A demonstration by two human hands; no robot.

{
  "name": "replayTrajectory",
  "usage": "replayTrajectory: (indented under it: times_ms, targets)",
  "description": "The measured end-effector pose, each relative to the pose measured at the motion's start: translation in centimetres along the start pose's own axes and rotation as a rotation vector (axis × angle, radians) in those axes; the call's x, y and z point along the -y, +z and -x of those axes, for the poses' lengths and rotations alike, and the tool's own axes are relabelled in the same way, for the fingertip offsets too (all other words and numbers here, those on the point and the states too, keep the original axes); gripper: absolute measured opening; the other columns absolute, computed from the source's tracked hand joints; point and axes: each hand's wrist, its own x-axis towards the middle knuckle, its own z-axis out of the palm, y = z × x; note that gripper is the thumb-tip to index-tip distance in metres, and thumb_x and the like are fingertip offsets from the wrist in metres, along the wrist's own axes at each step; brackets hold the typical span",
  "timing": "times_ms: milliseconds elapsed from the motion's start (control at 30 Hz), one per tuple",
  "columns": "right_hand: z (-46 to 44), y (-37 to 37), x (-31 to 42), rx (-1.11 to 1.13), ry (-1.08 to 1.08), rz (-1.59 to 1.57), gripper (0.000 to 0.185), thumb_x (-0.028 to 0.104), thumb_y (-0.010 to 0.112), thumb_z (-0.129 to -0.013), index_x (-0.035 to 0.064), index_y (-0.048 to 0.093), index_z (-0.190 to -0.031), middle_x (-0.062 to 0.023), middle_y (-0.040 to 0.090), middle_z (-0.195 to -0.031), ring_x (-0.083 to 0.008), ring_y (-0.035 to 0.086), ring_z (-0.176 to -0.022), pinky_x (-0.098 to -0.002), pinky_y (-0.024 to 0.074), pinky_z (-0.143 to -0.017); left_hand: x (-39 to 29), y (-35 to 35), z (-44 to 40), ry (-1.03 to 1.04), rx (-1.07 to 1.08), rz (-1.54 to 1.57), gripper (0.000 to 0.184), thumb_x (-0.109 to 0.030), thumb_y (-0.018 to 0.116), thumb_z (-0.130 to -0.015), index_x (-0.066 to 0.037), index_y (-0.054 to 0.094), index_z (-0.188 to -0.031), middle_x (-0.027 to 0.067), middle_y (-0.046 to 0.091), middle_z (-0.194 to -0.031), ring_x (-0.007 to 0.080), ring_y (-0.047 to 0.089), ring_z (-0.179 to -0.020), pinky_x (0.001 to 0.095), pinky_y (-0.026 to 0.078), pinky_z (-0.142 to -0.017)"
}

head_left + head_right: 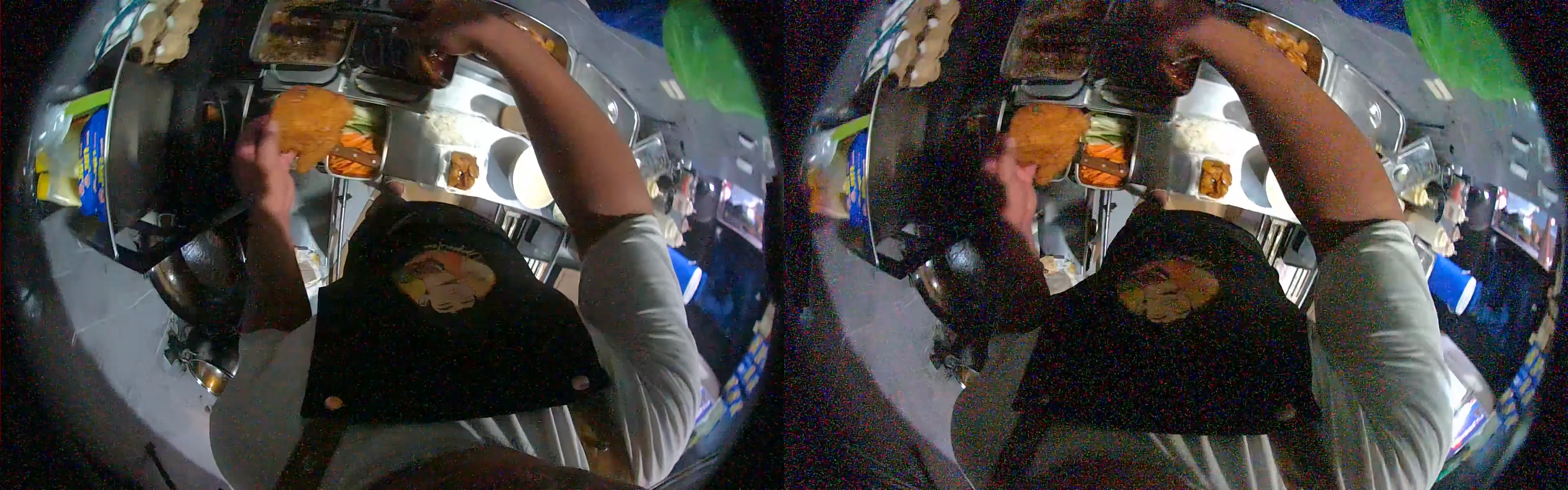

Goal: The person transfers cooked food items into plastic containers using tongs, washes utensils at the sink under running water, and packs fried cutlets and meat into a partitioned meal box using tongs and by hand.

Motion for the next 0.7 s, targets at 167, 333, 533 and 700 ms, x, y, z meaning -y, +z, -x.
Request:
replayTrajectory:
  times_ms: [167, 333, 533, 700]
  targets:
    - [14.1, 3.1, -1.5, -0.216, 0.097, -0.503, 0.039, 0.034, 0.071, -0.101, 0.0129, 0.071, -0.133, -0.0185, 0.077, -0.115, -0.0310, 0.075, -0.102, -0.0430, 0.0571, -0.091, -0.4, -2.2, -0.8, 0.107, -0.041, -0.381, 0.040, -0.024, 0.071, -0.100, -0.002, 0.060, -0.132, 0.0131, 0.066, -0.127, 0.0328, 0.065, -0.118, 0.0486, 0.054, -0.102]
    - [27.7, 8.0, -0.9, -0.095, 0.425, -0.686, 0.044, 0.033, 0.072, -0.102, 0.0104, 0.068, -0.140, -0.0176, 0.077, -0.120, -0.0287, 0.075, -0.106, -0.0401, 0.0565, -0.094, 0.9, -6.7, -3.4, 1.008, 0.164, -1.348, 0.041, -0.014, 0.074, -0.095, -0.004, 0.059, -0.133, 0.0187, 0.064, -0.128, 0.0373, 0.064, -0.120, 0.0470, 0.053, -0.106]
    - [30.4, 20.4, 1.3, -0.104, 0.658, -0.675, 0.039, 0.028, 0.070, -0.099, 0.0091, 0.070, -0.133, -0.0241, 0.075, -0.115, -0.0418, 0.072, -0.107, -0.0464, 0.0566, -0.093, -2.2, -0.1, -0.7, 0.561, 0.192, -0.981, 0.048, -0.006, 0.076, -0.090, -0.005, 0.056, -0.134, 0.0229, 0.065, -0.129, 0.0414, 0.065, -0.118, 0.0504, 0.054, -0.102]
    - [28.2, 25.4, 2.3, -0.108, 0.751, -0.505, 0.036, 0.025, 0.068, -0.099, 0.0106, 0.065, -0.131, -0.0217, 0.071, -0.111, -0.0433, 0.071, -0.102, -0.0542, 0.0565, -0.089, -4.4, 2.5, -1.6, 1.382, 0.375, -1.162, 0.045, -0.020, 0.067, -0.101, -0.007, 0.052, -0.141, 0.0247, 0.065, -0.128, 0.0420, 0.067, -0.112, 0.0471, 0.056, -0.097]
